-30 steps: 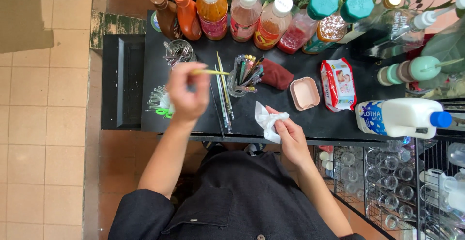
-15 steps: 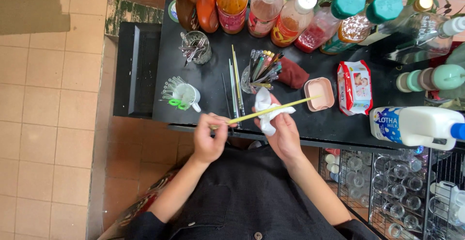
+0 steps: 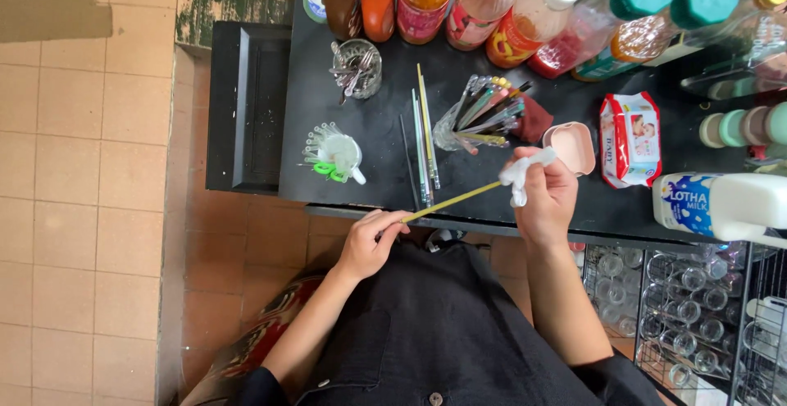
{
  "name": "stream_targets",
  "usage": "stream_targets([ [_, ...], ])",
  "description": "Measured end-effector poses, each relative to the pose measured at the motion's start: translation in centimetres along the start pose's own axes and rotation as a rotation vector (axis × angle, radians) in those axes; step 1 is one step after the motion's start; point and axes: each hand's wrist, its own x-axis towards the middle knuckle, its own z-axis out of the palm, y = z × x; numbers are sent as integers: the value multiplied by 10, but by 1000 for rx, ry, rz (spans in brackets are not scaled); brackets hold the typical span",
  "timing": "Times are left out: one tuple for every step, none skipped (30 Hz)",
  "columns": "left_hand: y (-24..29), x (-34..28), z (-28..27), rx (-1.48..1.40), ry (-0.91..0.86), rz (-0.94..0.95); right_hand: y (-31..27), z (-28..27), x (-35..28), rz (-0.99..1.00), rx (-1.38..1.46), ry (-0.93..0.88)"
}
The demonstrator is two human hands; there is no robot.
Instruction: Cleaning and wiping reusable straws and glass stirrers with a cloth at a counter.
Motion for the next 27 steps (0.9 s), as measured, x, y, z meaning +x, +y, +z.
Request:
stream_targets([
  [-1, -1, -4, -2, 0, -3, 4, 2, -2, 3, -2, 1],
  [0, -2, -8, 8, 5, 19, 8, 5, -4, 4, -5, 61],
  [-1, 3, -13, 21, 15, 51, 12, 8, 0, -5, -6, 117],
  [-4, 3, -14, 21, 19, 58, 13, 11, 1, -12, -7, 112],
  [-7, 2, -15, 1, 15, 22, 15, 15, 1, 1, 36, 142],
  [-10, 1, -15, -20, 11, -14, 18, 19, 1, 13, 78, 172],
  [-9, 1, -18, -23, 10, -18, 12, 31, -1, 17, 75, 173],
  [-8, 2, -20, -40, -5, -43, 7, 42, -2, 26, 128, 163],
  [-8, 5, -22, -57, -24, -61, 1, 53, -2, 28, 180, 156],
  [-12, 5, -23, -60, -29, -58, 0, 53, 1, 24, 178, 160],
  [-16, 4, -22, -79, -22, -33, -1, 51, 4, 57, 274, 214],
  [-20, 3, -21, -99, -16, -7, -3, 49, 6, 89, 370, 268],
  [-20, 5, -23, -99, -19, -5, -7, 51, 7, 86, 370, 269],
  [-19, 6, -24, -122, -16, -19, -12, 53, 7, 93, 326, 355],
  [-18, 7, -26, -143, -15, -33, -16, 55, 7, 99, 282, 442],
  [-15, 8, -27, -142, -19, -30, 17, 24, -6, 95, 284, 445],
  [-12, 11, -28, -134, -47, -56, 50, -8, -19, 35, 186, 252],
  [-10, 14, -28, -125, -75, -81, 84, -39, -31, -30, 82, 62],
  [-9, 17, -27, -127, -84, -79, 60, -7, -28, -33, 82, 70],
  [-8, 21, -26, -94, -111, -52, 36, 24, -25, 57, -5, 50],
  [-7, 23, -24, -62, -136, -27, 12, 55, -21, 150, -94, 29],
  [-8, 24, -23, -64, -143, -27, 10, 52, -22, 149, -94, 36],
  [-8, 26, -22, -74, -155, -15, 8, 48, -22, 137, -173, 40],
  [-8, 27, -20, -84, -168, -3, 6, 45, -23, 126, -252, 44],
  [-9, 25, -21, -87, -177, 2, 5, 42, -23, 121, -255, 54],
  [-8, 24, -21, -72, -186, 2, 3, 39, -23, 46, -153, 159],
  [-8, 26, -18, -61, -191, 8, -1, 34, -19, -39, -55, 257],
])
